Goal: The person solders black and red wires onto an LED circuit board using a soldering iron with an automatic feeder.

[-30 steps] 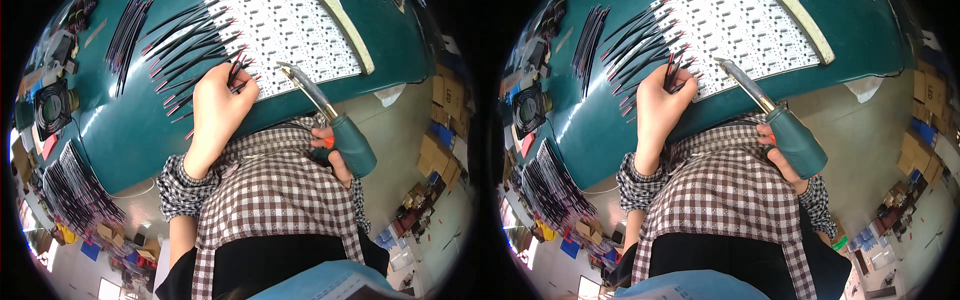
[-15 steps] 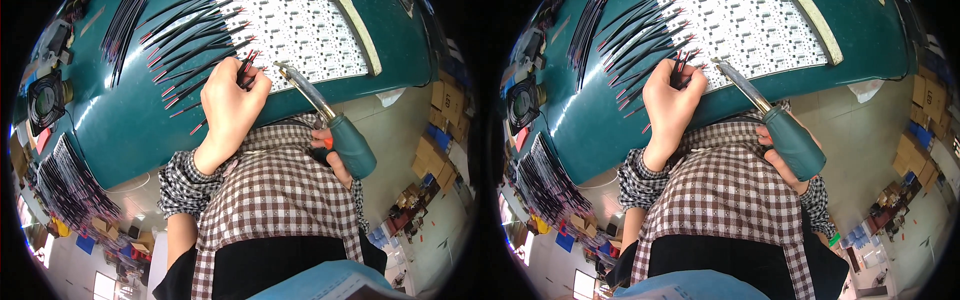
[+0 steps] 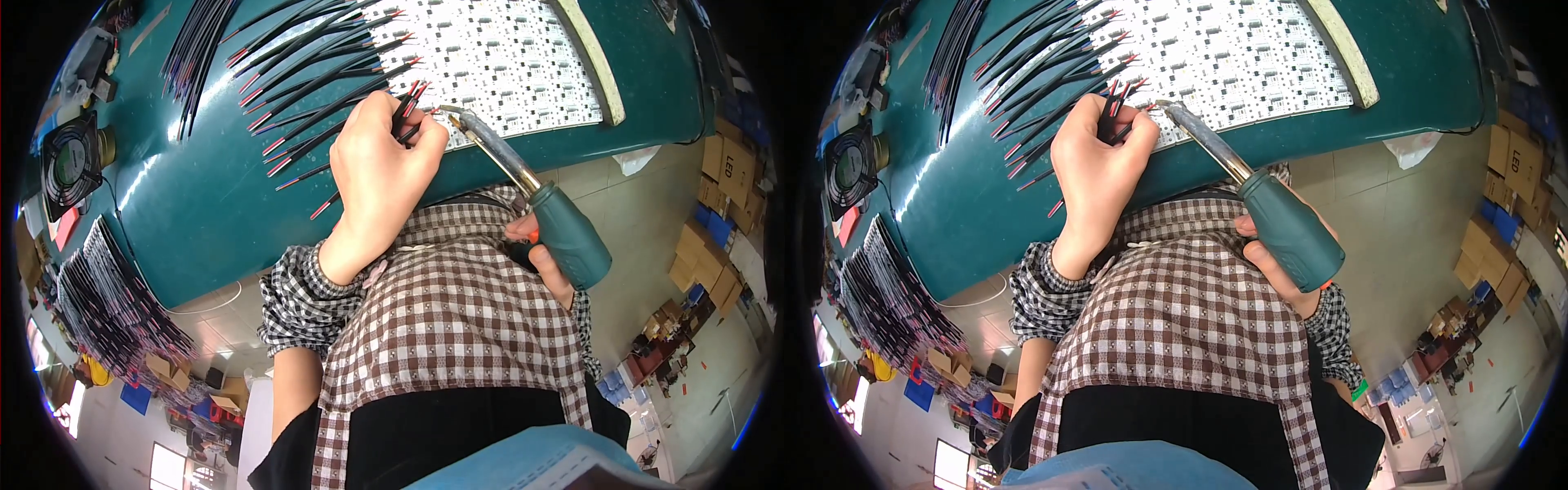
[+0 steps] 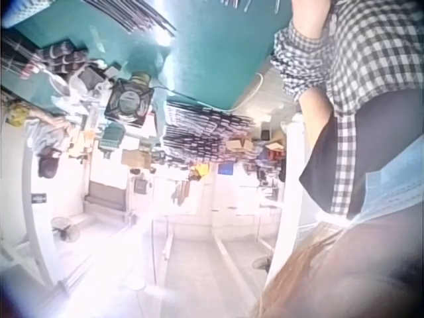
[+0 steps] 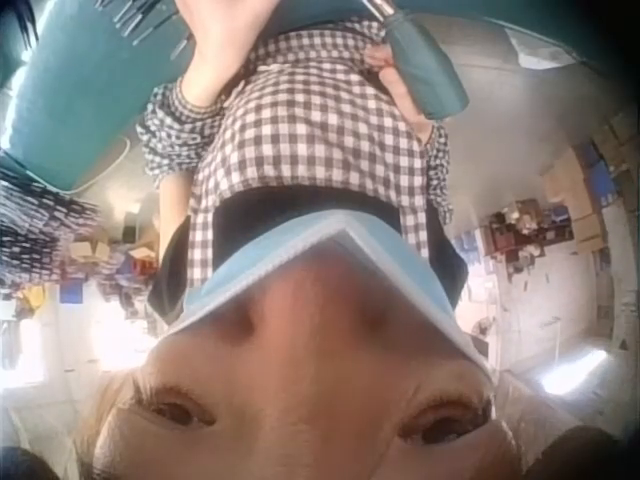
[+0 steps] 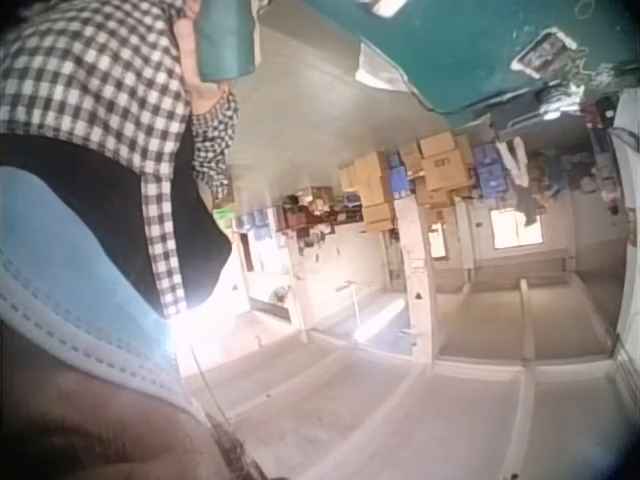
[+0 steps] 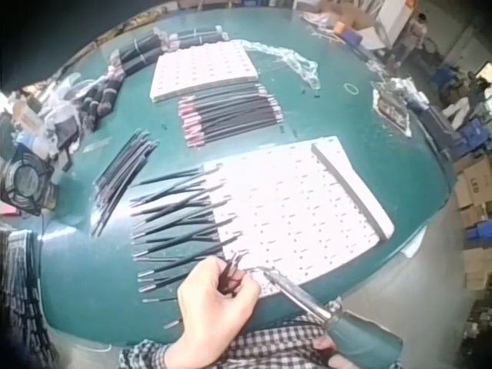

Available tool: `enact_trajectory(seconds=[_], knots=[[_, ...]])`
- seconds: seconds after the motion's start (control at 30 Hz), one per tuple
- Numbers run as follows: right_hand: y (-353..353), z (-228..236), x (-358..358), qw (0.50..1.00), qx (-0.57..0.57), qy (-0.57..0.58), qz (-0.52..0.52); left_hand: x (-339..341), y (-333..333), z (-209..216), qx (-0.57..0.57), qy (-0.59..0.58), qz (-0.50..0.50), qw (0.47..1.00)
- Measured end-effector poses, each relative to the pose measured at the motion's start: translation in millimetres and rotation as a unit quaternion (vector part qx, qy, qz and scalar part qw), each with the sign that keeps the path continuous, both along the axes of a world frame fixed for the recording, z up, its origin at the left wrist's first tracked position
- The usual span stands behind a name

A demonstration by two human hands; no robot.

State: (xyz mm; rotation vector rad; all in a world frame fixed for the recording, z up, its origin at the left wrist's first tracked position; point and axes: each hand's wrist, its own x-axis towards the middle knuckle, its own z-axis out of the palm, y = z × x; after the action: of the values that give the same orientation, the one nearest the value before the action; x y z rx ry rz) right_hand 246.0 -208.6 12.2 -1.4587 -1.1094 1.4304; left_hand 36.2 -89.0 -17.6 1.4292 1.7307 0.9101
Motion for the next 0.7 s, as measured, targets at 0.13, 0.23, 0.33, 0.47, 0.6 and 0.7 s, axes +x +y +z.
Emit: enact_trajectory(seconds=[0.13, 0.23, 0.33, 0.47, 0.6, 0.7], knots=[[1, 0, 0, 1.0, -0.01, -0.009, 0.002, 1, 1, 2, 0.0, 0.009, -0.006, 1.0], [1, 2, 0, 1.0, -0.012, -0.012, -0.001, 0, 1, 3, -0.002, 0.013, -0.008, 1.0], [-5, 0, 2, 1.0, -0.019, -0.016, 0.005, -1, 0, 4, -0.003, 0.016, -0.01, 1.0], [-15, -7, 4, 1.0, -0.025, 0.007, 0.001, -2, -4, 5, -0.006, 0.013, -0.01, 1.0], [-5, 2, -5, 1.0, 0.006, -0.009, 0.015, -5, -6, 0, -0.014, 0.007, -0.01, 1.0], [-1, -1, -4, 1.0, -0.009, 0.004, 0.004, -4, -1, -3, -0.016, 0.02, -0.007, 1.0]])
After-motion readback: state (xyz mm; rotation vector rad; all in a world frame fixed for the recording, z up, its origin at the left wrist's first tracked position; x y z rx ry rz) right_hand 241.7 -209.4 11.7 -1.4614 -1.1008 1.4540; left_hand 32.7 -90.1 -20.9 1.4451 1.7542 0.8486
